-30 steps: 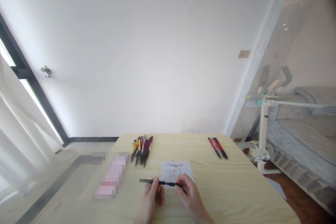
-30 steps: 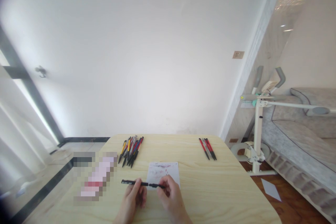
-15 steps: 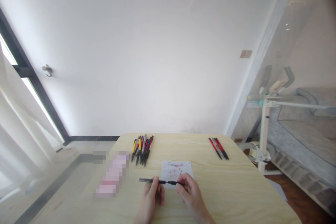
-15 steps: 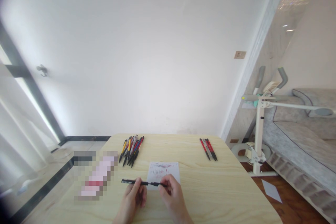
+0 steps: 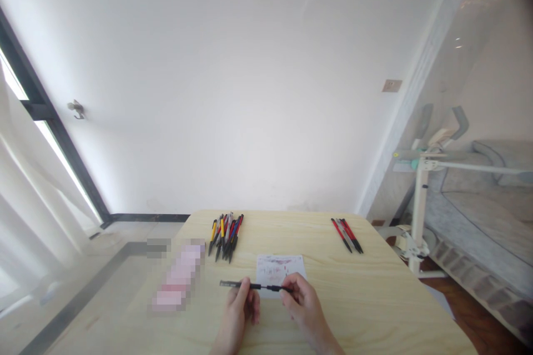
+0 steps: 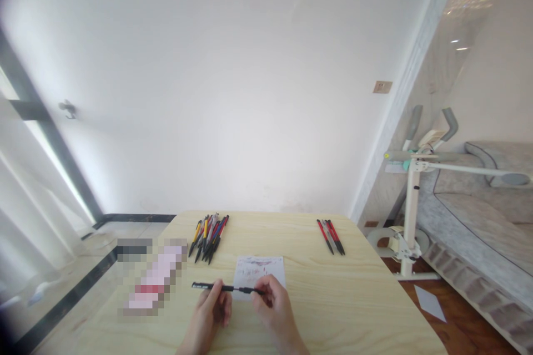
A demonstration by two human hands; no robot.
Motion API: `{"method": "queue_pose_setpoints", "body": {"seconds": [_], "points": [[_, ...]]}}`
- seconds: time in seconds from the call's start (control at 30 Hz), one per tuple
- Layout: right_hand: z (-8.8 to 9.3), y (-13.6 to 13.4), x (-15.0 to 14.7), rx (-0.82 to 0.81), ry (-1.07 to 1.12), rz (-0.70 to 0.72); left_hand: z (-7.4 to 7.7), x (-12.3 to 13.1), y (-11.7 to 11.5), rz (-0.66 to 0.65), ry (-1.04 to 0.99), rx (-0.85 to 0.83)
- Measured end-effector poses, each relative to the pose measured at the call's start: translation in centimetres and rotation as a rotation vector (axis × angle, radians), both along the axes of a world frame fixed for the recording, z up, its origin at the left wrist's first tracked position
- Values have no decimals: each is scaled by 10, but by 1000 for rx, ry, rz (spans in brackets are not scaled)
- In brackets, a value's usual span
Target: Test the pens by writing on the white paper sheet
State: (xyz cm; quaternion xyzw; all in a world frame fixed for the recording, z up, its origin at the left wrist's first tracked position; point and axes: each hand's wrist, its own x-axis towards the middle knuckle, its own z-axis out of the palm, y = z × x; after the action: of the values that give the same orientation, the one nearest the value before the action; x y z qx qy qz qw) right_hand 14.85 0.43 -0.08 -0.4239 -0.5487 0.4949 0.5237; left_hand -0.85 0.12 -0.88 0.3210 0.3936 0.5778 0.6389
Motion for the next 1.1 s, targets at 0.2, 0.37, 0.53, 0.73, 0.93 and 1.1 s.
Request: {"method": "queue_pose_setpoints", "body": {"seconds": [0.2,0.37,0.53,0.73,0.93,1.1], "points": [[1,1,0,-17,12,-25,-1,0,0,-13,-24,-4],[0,1,0,-21,25,-29,0,0,1,-11,-24,-2],[-2,2,1,-20,26,-32,2,-1,0,-13,-10,-6],[-3,3,4,-43,11,-32,1,0,1,-3,-12,-11],[0,3,6,-48,26,-39,0,-1,1,-4,-36,-10],[1,2,7,-49,22,-39,1,-1,0,1,-13,-19]]}}
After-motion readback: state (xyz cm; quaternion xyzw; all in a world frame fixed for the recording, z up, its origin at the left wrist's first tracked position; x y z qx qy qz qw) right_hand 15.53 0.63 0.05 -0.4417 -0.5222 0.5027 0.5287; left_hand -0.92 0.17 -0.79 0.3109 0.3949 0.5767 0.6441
